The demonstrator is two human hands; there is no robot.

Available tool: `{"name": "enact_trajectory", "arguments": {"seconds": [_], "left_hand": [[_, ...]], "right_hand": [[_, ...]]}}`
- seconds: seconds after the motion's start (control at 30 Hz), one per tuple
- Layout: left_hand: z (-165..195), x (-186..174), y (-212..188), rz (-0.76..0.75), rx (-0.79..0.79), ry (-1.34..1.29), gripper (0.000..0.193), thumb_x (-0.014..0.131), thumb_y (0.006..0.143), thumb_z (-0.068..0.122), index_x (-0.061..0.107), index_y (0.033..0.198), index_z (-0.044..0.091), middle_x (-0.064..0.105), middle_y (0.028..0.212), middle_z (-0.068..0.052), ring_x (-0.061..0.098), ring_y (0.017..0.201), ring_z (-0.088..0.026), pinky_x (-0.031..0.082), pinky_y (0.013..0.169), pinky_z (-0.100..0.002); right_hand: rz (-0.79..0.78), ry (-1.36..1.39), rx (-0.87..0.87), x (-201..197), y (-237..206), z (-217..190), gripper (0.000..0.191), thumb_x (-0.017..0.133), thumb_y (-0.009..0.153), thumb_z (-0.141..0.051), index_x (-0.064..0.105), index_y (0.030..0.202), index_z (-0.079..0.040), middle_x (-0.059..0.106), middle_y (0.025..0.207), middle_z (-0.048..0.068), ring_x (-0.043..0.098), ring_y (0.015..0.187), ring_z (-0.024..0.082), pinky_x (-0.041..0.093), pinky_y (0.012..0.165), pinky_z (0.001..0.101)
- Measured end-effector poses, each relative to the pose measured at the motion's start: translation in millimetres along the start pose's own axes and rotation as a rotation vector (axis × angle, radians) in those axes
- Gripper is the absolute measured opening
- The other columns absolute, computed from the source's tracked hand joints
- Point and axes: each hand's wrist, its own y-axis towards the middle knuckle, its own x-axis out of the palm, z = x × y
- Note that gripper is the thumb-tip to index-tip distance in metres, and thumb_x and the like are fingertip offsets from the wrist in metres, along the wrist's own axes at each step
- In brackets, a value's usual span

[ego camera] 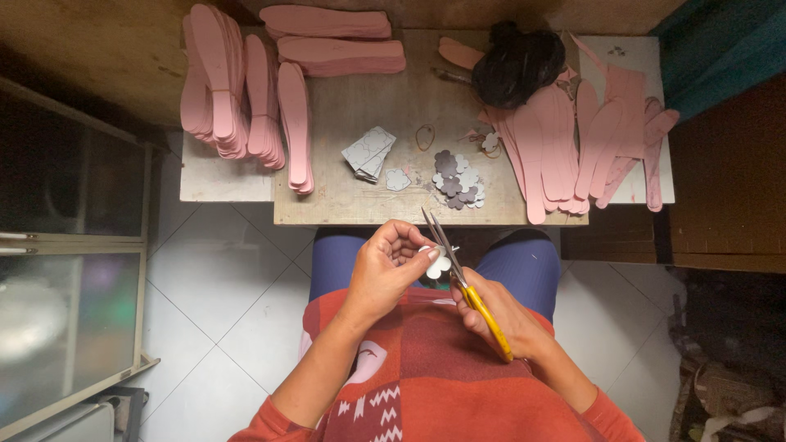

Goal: The person uses yellow-handled scissors to cut small white paper shapes from a stack of pre-drawn outlines. They hold the paper in the left hand and cut along the lines, then place the finished shapes on the table. The workspace contains stacks of pink shoe insoles and other cut pieces.

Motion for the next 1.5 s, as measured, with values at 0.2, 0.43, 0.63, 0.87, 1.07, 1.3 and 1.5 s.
{"name": "enact_trajectory", "arguments": {"seconds": [0.2,0.43,0.63,0.87,1.07,1.3,1.5], "left_hand": [[-1.6,-7.5,2.8,-0.03,-0.053,-0.022,0.023,0.075,0.091,0.003,0.055,0.102,0.003,0.072,0.094,-0.006,0.066,0.082,-0.006,0.056,0.074,-0.02],[-5.4,-13.9,5.9,0.006,-0.087,-0.03,0.025,0.076,0.09,0.002,0.056,0.105,0.003,0.07,0.094,-0.007,0.066,0.083,-0.008,0.056,0.074,-0.022],[-11.7,-13.9,14.0,0.184,-0.037,-0.131,0.034,0.073,0.089,-0.001,0.054,0.117,-0.001,0.07,0.103,-0.012,0.071,0.092,-0.014,0.058,0.079,-0.024],[-19.8,-15.2,21.4,0.225,0.014,-0.122,0.048,0.063,0.09,-0.006,0.047,0.135,-0.001,0.069,0.122,-0.02,0.07,0.099,-0.015,0.055,0.084,-0.023],[-32.5,-12.4,32.6,0.223,0.034,-0.106,0.048,0.06,0.092,-0.005,0.046,0.138,-0.002,0.068,0.127,-0.021,0.068,0.102,-0.014,0.054,0.083,-0.023],[-51.7,14.7,108.4,0.18,0.044,-0.182,0.052,0.062,0.094,-0.001,0.043,0.143,-0.001,0.067,0.128,-0.021,0.068,0.103,-0.017,0.057,0.085,-0.027],[-52.4,-6.8,145.7,0.413,0.176,0.76,0.045,0.07,0.091,0.007,0.06,0.136,0.007,0.068,0.128,-0.017,0.066,0.116,-0.032,0.053,0.098,-0.041]], "right_hand": [[-0.024,-0.009,0.025,-1.6,-0.6,5.6,0.079,0.048,0.082,-0.087,0.047,0.093,-0.009,0.049,0.068,0.002,0.047,0.06,0.017,0.043,0.055,0.0329],[-0.016,-0.046,0.062,-6.3,-1.8,13.3,0.071,0.055,0.084,-0.08,0.048,0.089,-0.009,0.047,0.066,0.0,0.044,0.058,0.013,0.041,0.051,0.03],[0.132,0.163,0.142,-0.7,-1.1,23.6,0.065,0.055,0.086,-0.075,0.051,0.092,-0.01,0.049,0.066,-0.003,0.048,0.053,0.007,0.045,0.046,0.0247],[0.211,0.216,0.278,1.3,-2.5,32.2,0.05,0.053,0.094,-0.059,0.052,0.094,-0.009,0.046,0.064,0.0,0.047,0.051,0.009,0.047,0.045,0.0276],[0.238,0.105,0.431,8.1,-2.7,38.5,0.043,0.049,0.098,-0.05,0.053,0.09,-0.008,0.051,0.063,0.002,0.052,0.046,0.012,0.048,0.044,0.0296],[0.303,0.231,0.461,15.1,-8.8,60.0,0.044,0.05,0.1,-0.048,0.054,0.089,-0.005,0.05,0.06,0.005,0.05,0.045,0.012,0.047,0.043,0.0299],[0.306,-0.007,0.577,14.4,-8.8,73.2,0.045,0.065,0.092,-0.048,0.059,0.087,-0.004,0.056,0.066,0.008,0.052,0.053,0.018,0.048,0.049,0.0395]]}}
